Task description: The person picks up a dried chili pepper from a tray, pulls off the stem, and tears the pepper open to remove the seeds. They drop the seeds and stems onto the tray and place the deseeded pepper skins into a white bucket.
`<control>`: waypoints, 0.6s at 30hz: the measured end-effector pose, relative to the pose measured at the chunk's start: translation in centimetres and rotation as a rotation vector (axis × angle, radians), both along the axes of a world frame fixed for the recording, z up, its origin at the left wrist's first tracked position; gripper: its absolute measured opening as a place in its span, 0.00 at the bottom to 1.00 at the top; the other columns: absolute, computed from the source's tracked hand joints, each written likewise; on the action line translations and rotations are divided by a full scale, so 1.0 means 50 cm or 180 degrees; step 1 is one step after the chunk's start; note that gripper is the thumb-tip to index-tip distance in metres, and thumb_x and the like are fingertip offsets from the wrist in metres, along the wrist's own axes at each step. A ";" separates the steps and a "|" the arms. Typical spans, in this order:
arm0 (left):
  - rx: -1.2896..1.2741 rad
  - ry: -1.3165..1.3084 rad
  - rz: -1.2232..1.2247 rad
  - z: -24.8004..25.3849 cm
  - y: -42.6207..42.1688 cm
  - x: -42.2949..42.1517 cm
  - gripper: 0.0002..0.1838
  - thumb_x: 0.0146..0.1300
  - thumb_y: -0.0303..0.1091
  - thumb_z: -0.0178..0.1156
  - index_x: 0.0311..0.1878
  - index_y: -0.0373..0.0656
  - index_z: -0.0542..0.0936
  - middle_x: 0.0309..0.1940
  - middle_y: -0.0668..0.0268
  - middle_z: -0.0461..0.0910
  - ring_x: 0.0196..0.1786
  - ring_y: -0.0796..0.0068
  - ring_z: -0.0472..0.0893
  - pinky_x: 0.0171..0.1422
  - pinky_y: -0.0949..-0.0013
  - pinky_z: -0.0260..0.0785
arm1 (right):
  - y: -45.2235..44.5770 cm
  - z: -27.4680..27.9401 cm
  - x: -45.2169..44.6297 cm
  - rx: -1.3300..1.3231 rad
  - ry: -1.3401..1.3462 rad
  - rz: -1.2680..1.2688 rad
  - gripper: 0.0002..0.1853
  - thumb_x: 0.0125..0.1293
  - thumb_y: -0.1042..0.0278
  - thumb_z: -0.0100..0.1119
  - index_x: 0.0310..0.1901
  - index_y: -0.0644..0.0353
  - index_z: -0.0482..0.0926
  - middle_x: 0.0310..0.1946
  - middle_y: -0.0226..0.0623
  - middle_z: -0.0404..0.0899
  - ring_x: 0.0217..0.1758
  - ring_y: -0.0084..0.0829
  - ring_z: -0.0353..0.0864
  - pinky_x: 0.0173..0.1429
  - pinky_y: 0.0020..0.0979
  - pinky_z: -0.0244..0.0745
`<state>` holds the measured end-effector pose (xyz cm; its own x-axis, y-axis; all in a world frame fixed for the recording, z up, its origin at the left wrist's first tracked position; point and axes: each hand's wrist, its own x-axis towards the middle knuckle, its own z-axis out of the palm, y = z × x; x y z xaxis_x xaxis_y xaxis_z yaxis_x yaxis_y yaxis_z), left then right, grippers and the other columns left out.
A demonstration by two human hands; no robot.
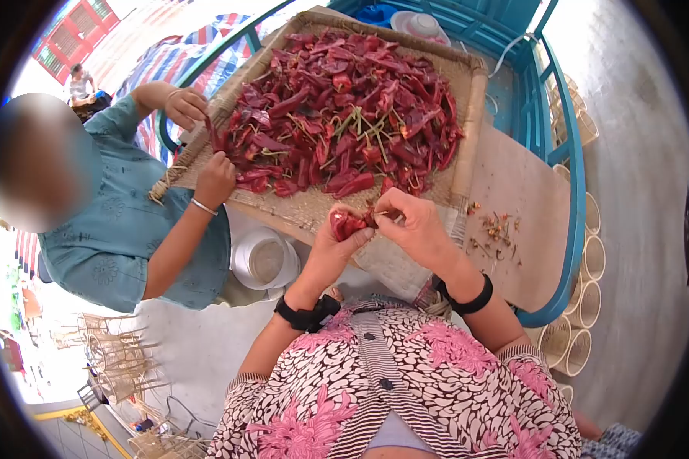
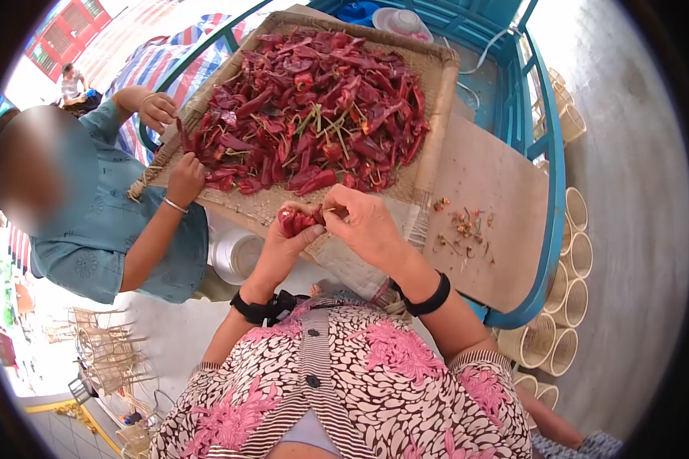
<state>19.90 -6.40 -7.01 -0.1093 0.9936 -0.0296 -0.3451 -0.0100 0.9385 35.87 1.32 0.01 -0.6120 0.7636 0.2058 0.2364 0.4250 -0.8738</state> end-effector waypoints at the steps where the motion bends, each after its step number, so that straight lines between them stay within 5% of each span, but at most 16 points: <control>1: -0.0014 -0.0087 -0.0046 0.015 0.001 0.003 0.16 0.62 0.25 0.64 0.52 0.42 0.73 0.52 0.68 0.78 0.53 0.81 0.77 0.50 0.77 0.69 | -0.002 0.002 0.005 0.0065 -0.0014 -0.0009 0.05 0.60 0.73 0.58 0.35 0.65 0.74 0.28 0.43 0.79 0.31 0.32 0.81 0.37 0.31 0.74; 3: -0.0094 -0.0244 -0.0095 0.055 -0.006 0.007 0.19 0.63 0.29 0.65 0.55 0.41 0.72 0.51 0.69 0.78 0.51 0.80 0.79 0.47 0.79 0.68 | -0.010 0.009 0.018 0.0207 -0.0045 -0.0029 0.05 0.60 0.74 0.58 0.35 0.64 0.74 0.28 0.43 0.78 0.31 0.31 0.81 0.37 0.30 0.73; 4: -0.0031 -0.0494 -0.0270 0.054 -0.003 0.004 0.20 0.64 0.27 0.63 0.58 0.39 0.71 0.53 0.65 0.77 0.57 0.76 0.75 0.61 0.72 0.68 | -0.014 0.009 0.023 0.0201 -0.0109 -0.0044 0.05 0.60 0.74 0.58 0.35 0.65 0.74 0.28 0.43 0.78 0.31 0.32 0.80 0.37 0.31 0.73; 9: -0.0266 -0.0166 -0.0779 0.050 -0.004 -0.030 0.17 0.65 0.28 0.62 0.56 0.37 0.74 0.49 0.66 0.80 0.51 0.77 0.79 0.58 0.72 0.70 | -0.036 -0.003 0.024 0.0023 -0.0104 0.0060 0.06 0.61 0.73 0.58 0.36 0.64 0.74 0.27 0.44 0.77 0.30 0.35 0.78 0.35 0.31 0.71; 18: 0.0160 0.0044 -0.0579 -0.032 -0.014 -0.074 0.10 0.63 0.25 0.63 0.48 0.38 0.78 0.38 0.69 0.82 0.41 0.82 0.79 0.47 0.76 0.71 | -0.082 -0.018 -0.031 0.1556 -0.1334 -0.0137 0.07 0.63 0.68 0.58 0.36 0.60 0.72 0.27 0.47 0.78 0.34 0.49 0.80 0.34 0.44 0.74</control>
<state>16.18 -7.09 -8.61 0.0724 0.9972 0.0208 -0.3326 0.0045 0.9431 34.33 -2.76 -0.89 -0.6870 0.6680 0.2861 0.5414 0.7331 -0.4116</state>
